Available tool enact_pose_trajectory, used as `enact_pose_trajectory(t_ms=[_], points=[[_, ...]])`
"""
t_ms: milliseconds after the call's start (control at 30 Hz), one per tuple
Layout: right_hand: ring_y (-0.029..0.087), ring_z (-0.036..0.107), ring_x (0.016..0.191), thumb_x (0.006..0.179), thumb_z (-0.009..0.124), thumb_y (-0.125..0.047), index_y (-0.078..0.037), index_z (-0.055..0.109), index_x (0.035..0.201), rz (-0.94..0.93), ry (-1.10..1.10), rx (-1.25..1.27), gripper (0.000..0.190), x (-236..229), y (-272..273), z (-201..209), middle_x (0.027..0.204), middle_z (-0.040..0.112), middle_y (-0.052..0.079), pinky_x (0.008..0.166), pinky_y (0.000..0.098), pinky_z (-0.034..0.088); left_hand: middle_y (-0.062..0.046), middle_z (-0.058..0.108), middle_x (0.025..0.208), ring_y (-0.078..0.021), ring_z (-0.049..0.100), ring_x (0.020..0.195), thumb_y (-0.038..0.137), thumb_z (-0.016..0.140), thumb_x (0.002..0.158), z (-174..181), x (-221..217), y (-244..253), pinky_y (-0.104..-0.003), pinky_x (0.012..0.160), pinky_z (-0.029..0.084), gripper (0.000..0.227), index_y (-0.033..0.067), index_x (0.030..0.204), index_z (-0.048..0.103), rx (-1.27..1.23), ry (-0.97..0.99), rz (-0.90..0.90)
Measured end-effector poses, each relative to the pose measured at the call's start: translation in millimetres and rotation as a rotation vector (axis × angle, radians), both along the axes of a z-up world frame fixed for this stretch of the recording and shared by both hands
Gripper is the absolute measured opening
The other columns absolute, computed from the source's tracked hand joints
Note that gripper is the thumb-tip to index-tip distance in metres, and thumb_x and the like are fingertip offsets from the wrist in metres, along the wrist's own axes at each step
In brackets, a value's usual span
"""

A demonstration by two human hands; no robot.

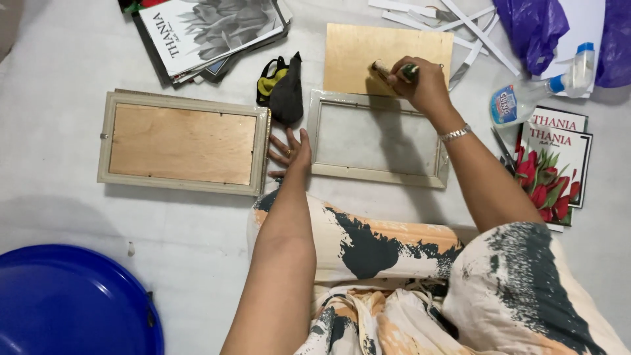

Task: Cleaning and preparing a glass picture frame using a brush and a cloth

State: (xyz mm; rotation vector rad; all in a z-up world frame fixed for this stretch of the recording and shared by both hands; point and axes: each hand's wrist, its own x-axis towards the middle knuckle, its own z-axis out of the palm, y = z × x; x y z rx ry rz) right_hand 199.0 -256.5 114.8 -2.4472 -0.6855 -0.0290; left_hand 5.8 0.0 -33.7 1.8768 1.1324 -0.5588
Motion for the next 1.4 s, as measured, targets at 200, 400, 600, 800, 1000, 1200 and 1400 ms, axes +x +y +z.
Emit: enact_pose_trajectory(t_ms=[200,400,600,800,1000,1200,1400], points=[[0.037,0.071,0.1,0.083,0.085,-0.02,-0.003,0.073,0.111,0.233,0.834,0.002,0.035,-70.6,4.6,75.3,0.111,0.076,0.022,0.097,0.0468,0.053,0.0,-0.038,0.164,-0.0419,-0.032,0.15,0.081,0.005,0.099,13.3,0.9,-0.6,-0.085,0.104,-0.023,0.075,0.042,0.162,-0.004,0.004,0.02,0.009],[0.042,0.07,0.103,0.09,0.083,-0.024,-0.006,0.075,0.104,0.089,0.294,-0.083,0.025,-11.0,-53.8,8.8,0.102,0.075,0.019,0.095,0.0492,0.053,-0.001,-0.039,0.163,-0.0434,-0.032,0.149,0.084,0.005,0.099,-14.1,3.7,2.8,-0.087,0.102,-0.023,0.076,0.0428,0.162,-0.004,0.027,-0.011,0.007],[0.043,0.068,0.11,0.09,0.085,-0.023,-0.005,0.072,0.111,0.063,0.388,-0.115,0.03,-35.0,-54.4,64.0,0.108,0.074,0.022,0.102,0.051,0.049,-0.001,-0.041,0.162,-0.0438,-0.034,0.148,0.086,0.006,0.097,-13.6,3.3,2.2,-0.088,0.101,-0.023,0.079,0.0432,0.162,-0.005,0.038,0.006,-0.009],[0.051,0.067,0.109,0.079,0.082,-0.013,0.002,0.075,0.111,0.254,0.594,-0.222,0.037,-57.1,-55.3,62.0,0.11,0.074,0.031,0.103,0.0571,0.049,-0.001,-0.041,0.162,-0.0435,-0.033,0.149,0.084,0.006,0.098,-11.4,2.9,2.0,-0.087,0.101,-0.024,0.078,0.0417,0.162,-0.006,0.024,0.01,0.0],[0.025,0.069,0.11,0.095,0.085,-0.028,-0.031,0.075,0.113,-0.056,0.108,-0.116,0.021,-16.3,-102.8,35.0,0.108,0.073,0.0,0.099,0.0371,0.05,0.001,-0.039,0.163,-0.043,-0.031,0.149,0.086,0.006,0.097,-19.8,2.3,2.4,-0.088,0.102,-0.022,0.077,0.0448,0.161,-0.006,0.046,0.025,-0.013],[0.036,0.069,0.111,0.08,0.087,-0.023,-0.01,0.079,0.106,0.117,0.707,-0.097,0.031,-61.0,-108.0,51.1,0.113,0.077,0.017,0.108,0.0488,0.047,-0.001,-0.04,0.163,-0.0428,-0.032,0.15,0.084,0.005,0.098,1.1,0.5,1.0,-0.086,0.103,-0.022,0.077,0.0425,0.162,-0.007,0.024,0.021,-0.005],[0.039,0.069,0.106,0.093,0.08,-0.021,-0.014,0.076,0.113,0.067,0.254,-0.072,0.021,-28.3,-155.2,21.4,0.104,0.074,0.016,0.097,0.0437,0.05,-0.001,-0.039,0.163,-0.0438,-0.032,0.149,0.087,0.005,0.097,-13.9,1.7,2.3,-0.087,0.102,-0.021,0.078,0.0443,0.162,-0.007,0.047,0.008,-0.011]])
